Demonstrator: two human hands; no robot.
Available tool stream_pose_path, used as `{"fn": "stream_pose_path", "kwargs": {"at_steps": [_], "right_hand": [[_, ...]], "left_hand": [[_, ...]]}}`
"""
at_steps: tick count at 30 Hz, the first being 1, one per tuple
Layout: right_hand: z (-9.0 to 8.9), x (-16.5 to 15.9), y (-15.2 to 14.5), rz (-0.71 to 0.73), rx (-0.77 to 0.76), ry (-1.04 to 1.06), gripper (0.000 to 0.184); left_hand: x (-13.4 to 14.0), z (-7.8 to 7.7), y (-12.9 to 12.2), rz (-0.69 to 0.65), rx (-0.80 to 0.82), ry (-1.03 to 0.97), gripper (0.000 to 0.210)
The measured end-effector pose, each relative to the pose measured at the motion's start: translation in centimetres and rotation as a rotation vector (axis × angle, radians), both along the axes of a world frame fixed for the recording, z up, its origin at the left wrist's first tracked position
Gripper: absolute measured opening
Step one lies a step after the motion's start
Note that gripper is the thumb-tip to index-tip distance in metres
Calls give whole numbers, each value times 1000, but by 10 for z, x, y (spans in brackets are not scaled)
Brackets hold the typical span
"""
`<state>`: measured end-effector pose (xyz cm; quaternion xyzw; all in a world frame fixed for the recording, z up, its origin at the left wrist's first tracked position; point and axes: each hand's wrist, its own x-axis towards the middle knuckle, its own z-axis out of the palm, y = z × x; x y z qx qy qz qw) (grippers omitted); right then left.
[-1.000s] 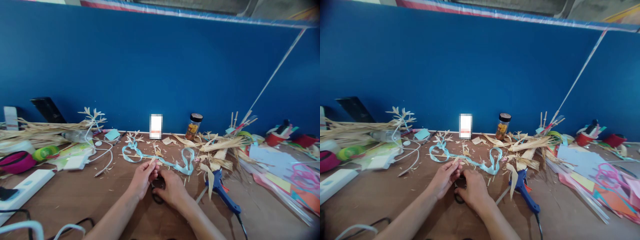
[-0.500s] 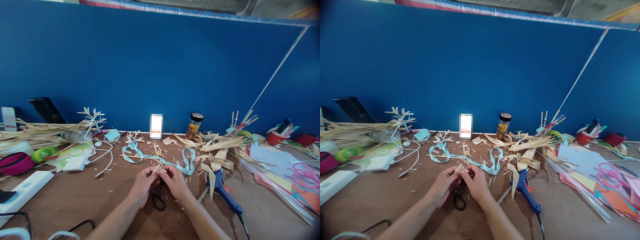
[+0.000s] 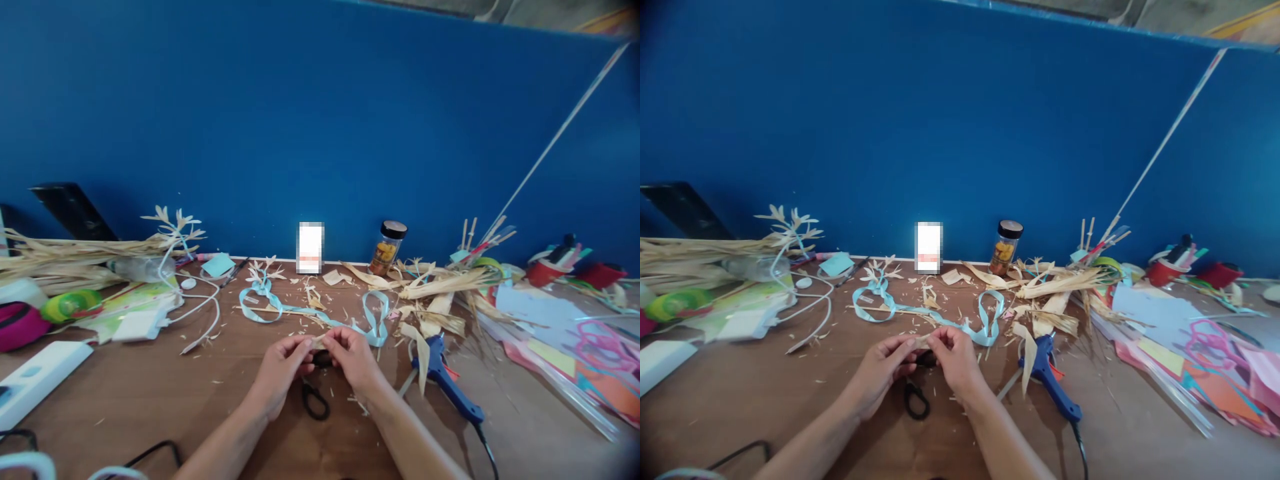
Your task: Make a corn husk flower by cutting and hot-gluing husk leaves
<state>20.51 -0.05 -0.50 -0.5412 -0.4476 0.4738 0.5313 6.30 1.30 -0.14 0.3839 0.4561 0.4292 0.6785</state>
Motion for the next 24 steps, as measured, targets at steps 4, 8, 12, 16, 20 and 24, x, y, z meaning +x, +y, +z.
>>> {"fn": "stream_pose_path", "kwargs": {"at_steps": [4,8,12,16,20,24], "right_hand": [[-2,-2,1,-7,-39,53,24],[-4,-4,1,-24,-70,126,33],[-1,-6,-1,-12,-88,164,36],[1,-6,-3,42,-66,166,28],[-2,-4,-2,56,-35,181,26],[-5,-3,0,40,-30,177,25]], "left_hand": [[-3,-3,2,-34,25,0,22],[-3,-1,2,10,3,-4,21],[-2,2,2,36,1,6,21],[-1,1,1,19,11,42,22],[-1,0,1,47,-15,25,22],[-3,0,1,95,-79,-24,20]]}}
